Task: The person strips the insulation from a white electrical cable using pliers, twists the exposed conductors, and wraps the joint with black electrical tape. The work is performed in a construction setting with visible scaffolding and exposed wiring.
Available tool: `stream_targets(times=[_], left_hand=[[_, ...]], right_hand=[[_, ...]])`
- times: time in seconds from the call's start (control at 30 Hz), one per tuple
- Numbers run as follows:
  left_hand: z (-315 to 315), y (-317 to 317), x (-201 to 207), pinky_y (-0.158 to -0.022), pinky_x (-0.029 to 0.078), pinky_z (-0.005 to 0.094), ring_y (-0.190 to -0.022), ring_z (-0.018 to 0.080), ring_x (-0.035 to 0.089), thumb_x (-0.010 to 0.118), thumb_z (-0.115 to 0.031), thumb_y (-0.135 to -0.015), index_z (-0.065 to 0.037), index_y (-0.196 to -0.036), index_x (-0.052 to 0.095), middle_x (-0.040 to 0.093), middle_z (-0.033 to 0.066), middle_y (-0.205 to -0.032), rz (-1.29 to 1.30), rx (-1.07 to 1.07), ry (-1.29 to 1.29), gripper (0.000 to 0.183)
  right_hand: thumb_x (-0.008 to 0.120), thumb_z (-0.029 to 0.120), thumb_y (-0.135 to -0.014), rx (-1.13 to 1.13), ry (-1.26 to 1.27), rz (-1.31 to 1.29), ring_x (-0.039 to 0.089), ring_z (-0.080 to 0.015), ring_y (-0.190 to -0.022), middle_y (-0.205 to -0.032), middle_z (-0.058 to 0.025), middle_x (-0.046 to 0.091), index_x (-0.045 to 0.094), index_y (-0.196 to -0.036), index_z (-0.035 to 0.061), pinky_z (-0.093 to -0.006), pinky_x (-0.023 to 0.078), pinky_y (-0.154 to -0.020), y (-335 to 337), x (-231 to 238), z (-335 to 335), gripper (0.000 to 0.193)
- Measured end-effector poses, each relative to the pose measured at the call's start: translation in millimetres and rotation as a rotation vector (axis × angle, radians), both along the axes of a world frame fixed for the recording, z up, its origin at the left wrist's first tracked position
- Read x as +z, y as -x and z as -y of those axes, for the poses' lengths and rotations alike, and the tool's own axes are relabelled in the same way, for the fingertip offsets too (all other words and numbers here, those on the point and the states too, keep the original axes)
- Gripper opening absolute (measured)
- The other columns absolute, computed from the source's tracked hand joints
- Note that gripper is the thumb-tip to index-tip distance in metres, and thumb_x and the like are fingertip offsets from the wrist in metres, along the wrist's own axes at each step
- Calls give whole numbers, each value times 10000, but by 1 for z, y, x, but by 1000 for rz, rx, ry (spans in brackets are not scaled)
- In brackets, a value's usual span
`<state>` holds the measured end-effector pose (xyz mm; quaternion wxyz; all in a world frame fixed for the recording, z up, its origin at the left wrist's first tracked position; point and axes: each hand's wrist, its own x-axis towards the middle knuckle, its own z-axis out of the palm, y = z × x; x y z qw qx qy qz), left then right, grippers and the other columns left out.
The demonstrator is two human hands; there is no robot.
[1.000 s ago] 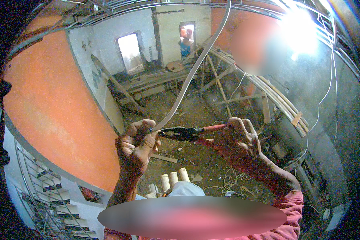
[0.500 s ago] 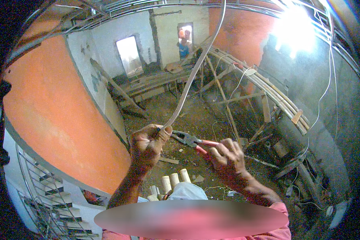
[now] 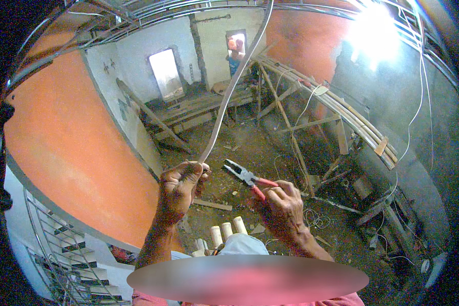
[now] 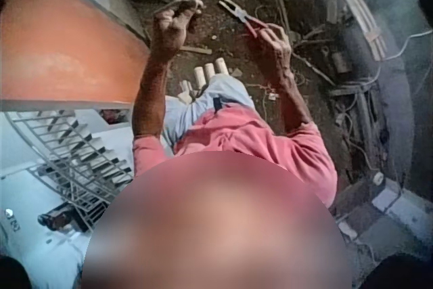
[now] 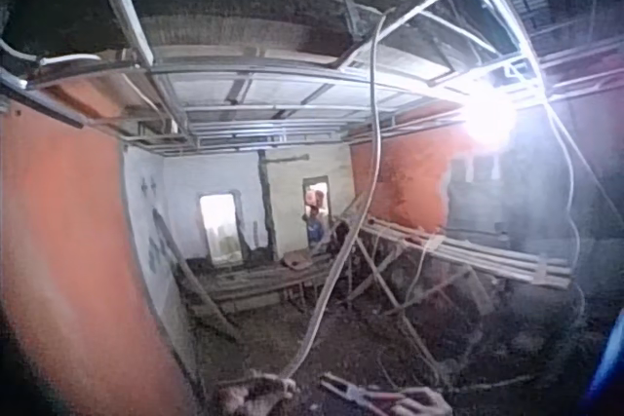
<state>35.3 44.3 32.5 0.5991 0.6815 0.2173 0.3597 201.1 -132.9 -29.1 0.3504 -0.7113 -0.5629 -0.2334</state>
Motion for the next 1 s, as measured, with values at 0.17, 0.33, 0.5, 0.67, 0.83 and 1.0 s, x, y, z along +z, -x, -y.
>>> stream_targets(times=[0.17,0.33,0.5,0.67,0.83,1.0], left_hand=[[4,7,0,-581,467,228,-669,58,568,617,-275,-1003,-42,-989,701,651,-4,-813,-6,-2,-62,248],[9,8,9,-495,442,237,-557,56,539,619,-317,-991,-47,-891,678,602,-14,-694,-91,109,-182,293],[23,7,25,-450,424,242,-477,59,514,601,-345,-990,-41,-831,663,557,-20,-603,-168,210,-295,349],[22,5,31,-458,414,270,-532,60,551,633,-284,-989,-10,-785,630,611,-4,-654,-55,103,-59,342],[9,12,13,-600,443,244,-661,48,536,643,-243,-989,-15,-888,668,617,-14,-741,-3,-37,-136,251],[-2,21,5,-696,447,249,-749,60,529,670,-183,-966,-17,-951,679,615,-23,-785,74,-29,-437,167]], right_hand=[[801,302,-788,-45,-29,223,600,-285,-1048,-881,-59,642,622,-764,113,-457,435,-914,-6,12,7,261],[784,286,-812,-93,-49,291,577,-306,-1082,-892,-64,630,603,-740,115,-493,403,-950,-3,18,14,260],[768,233,-803,-140,-111,306,587,-346,-1056,-929,-91,662,619,-815,79,-513,425,-905,-4,21,10,215],[690,267,-915,112,56,-171,661,-275,-827,-815,-80,674,655,-849,47,-383,506,-731,-6,26,13,232],[542,431,-1024,579,469,-1302,694,-197,-770,-901,-101,728,671,-980,-7,-329,538,-691,-3,33,34,458],[521,485,-1015,770,650,-1518,725,-247,-890,-949,-180,725,637,-1044,-39,-372,581,-821,0,37,29,538]])
